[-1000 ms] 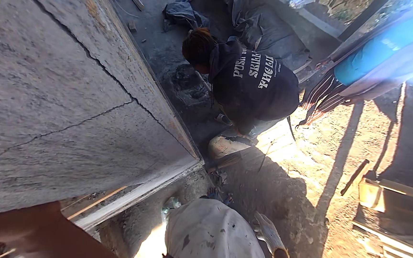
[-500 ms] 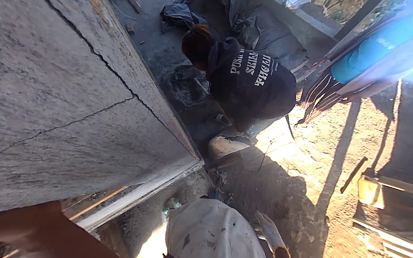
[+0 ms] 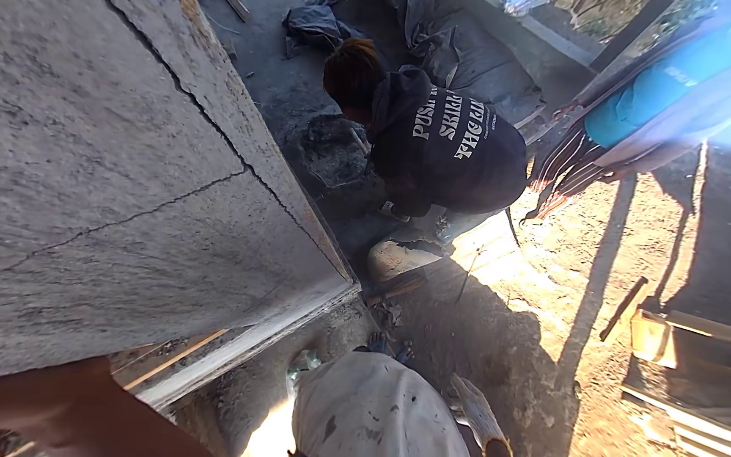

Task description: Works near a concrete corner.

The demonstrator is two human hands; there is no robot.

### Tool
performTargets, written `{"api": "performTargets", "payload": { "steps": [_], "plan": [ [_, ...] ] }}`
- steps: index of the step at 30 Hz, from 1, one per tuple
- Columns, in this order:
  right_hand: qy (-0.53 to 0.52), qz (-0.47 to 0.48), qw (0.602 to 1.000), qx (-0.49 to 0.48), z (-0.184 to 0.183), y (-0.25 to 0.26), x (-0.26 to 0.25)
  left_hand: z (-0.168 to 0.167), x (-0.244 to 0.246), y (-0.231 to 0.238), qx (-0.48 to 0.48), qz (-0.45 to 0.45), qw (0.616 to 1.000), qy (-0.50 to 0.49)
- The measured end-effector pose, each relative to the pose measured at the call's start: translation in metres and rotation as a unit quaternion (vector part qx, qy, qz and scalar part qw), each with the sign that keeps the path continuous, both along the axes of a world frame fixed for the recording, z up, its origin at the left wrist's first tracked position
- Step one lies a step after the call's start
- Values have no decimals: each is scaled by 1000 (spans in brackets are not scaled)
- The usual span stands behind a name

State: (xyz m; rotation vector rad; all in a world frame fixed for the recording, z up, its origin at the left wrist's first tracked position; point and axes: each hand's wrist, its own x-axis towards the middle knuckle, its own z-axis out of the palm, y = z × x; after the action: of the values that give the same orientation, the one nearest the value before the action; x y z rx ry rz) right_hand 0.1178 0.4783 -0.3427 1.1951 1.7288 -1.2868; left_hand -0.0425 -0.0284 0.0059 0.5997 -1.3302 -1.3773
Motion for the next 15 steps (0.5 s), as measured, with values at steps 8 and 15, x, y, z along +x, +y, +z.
{"api": "performTargets", "payload": {
  "steps": [8,15],
  "plan": [
    [-7,12,1000,2,-2,-1,1,-2,2,0,-3,-14,1000,-8],
    [-1,7,1000,0,1,-6,-2,0,1,1,-9,-31,999,-3]
  ]
}}
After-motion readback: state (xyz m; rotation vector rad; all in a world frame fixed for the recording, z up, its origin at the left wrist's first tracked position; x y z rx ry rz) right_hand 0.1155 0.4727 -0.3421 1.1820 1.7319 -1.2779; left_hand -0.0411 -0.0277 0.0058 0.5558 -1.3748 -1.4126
